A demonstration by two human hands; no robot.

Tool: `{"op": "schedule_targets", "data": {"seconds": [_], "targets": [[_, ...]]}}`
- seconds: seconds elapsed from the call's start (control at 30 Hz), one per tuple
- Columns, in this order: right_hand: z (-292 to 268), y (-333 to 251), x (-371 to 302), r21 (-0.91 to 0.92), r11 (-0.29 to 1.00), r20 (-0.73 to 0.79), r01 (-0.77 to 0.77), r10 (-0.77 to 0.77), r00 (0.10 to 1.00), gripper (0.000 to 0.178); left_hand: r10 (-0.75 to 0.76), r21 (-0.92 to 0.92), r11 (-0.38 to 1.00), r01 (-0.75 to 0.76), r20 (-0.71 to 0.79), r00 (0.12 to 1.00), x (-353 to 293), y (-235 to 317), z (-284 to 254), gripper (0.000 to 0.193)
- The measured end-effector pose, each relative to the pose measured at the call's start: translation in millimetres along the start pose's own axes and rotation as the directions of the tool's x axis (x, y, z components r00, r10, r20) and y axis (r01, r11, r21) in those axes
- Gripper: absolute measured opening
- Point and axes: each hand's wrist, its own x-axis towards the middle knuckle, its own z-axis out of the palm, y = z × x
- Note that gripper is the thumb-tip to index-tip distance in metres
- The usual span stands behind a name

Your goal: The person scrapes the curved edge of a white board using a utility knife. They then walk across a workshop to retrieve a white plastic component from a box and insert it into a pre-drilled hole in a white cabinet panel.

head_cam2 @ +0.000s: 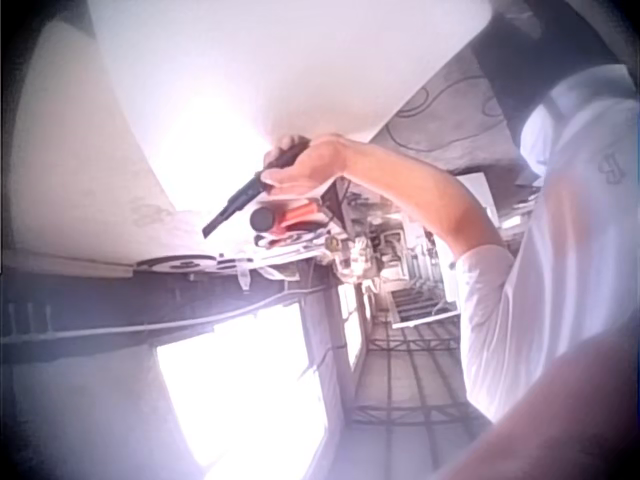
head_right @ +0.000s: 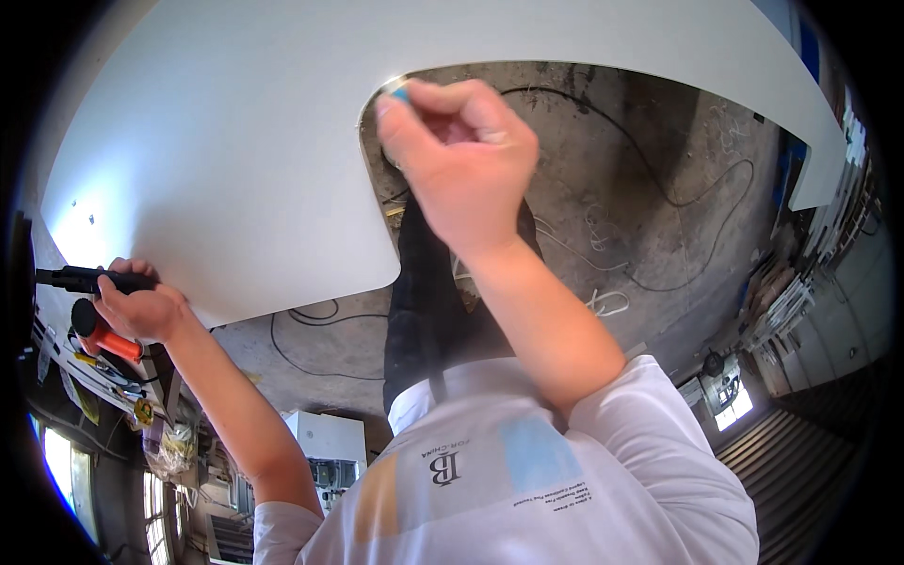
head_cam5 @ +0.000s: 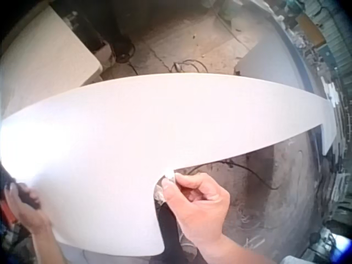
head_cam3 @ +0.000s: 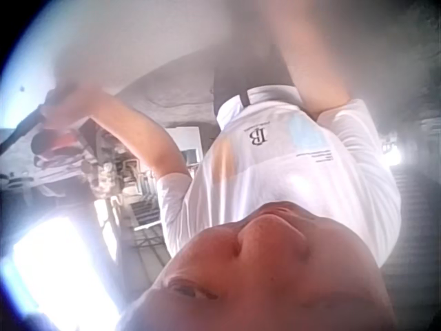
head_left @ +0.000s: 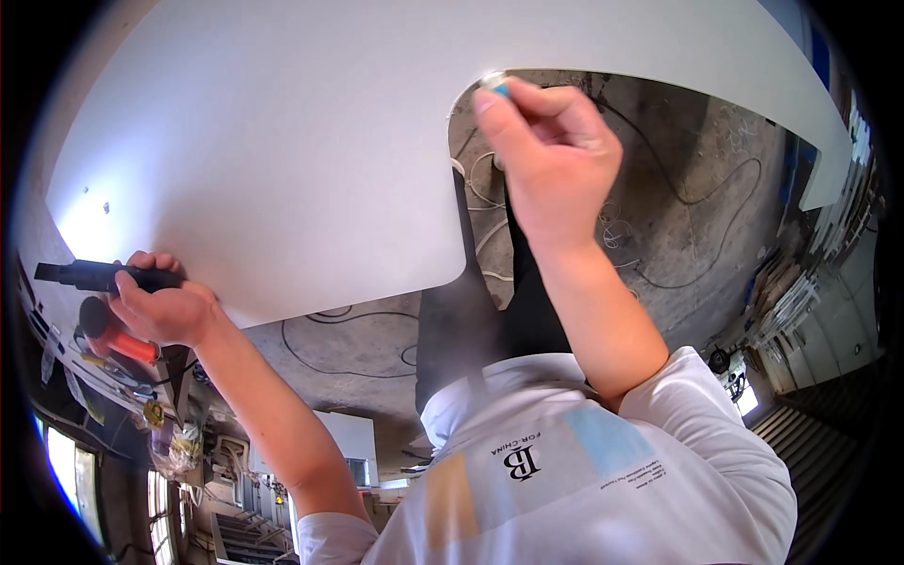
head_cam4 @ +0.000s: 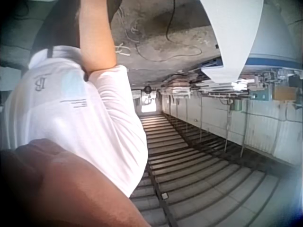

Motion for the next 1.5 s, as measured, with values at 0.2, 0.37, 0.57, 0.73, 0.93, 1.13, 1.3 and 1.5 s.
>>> {"op": "schedule_targets", "data": {"seconds": [0.2, 0.37, 0.57, 0.73, 0.93, 1.13, 1.3, 1.5], "targets": [[-2.0, 1.3, 5.1, -0.003, 1.0, -0.056, -0.027, 0.026, 0.998, 0.016, 0.0, -0.007, 1.0, 0.0, -0.008, 1.0, 2.3, -1.4, -1.9, 0.012], [-1.1, 5.3, 6.0, 0.048, 0.998, -0.068, 0.027, -0.024, 0.997, 0.016, 0.005, 0.004, 1.0, -0.005, -0.018, 1.0, -1.1, 1.2, 2.1, 0.012], [-0.9, -1.5, -16.8, -0.118, 0.992, 0.14, -0.037, 0.054, 0.989, 0.015, 0.008, 0.003, 1.0, -0.008, -0.012, 1.0, 2.0, -2.6, -0.9, 0.012], [-23.7, -18.7, -14.3, -0.406, 0.913, 0.391, -0.023, 0.197, 0.899, 0.011, 0.002, -0.061, 0.998, -0.005, -0.054, 0.999, -1.3, 2.1, 3.9, 0.017], [-69.5, -41.5, -6.1, -0.351, 0.92, 0.554, -0.175, 0.354, 0.754, 0.029, -0.189, -0.117, 0.971, 0.211, 0.171, 0.967, -77.4, 19.5, 3.5, 0.025], [-107.3, -48.0, 33.9, -0.363, 0.668, 0.639, -0.649, 0.686, 0.348, 0.029, -0.479, -0.087, 0.769, 0.633, 0.578, 0.661, -267.0, 44.4, 31.4, 0.034], [-113.8, -46.6, 65.5, -0.58, 0.629, 0.588, -0.517, 0.763, 0.268, 0.031, -0.541, -0.091, 0.755, 0.649, 0.471, 0.696, -328.3, 32.2, 89.5, 0.028], [-86.6, -45.7, 84.6, -0.735, 0.675, 0.645, -0.057, 0.723, 0.247, 0.031, -0.584, -0.483, 0.627, 0.612, 0.228, 0.779, -327.1, 27.7, 136.9, 0.042]]}}
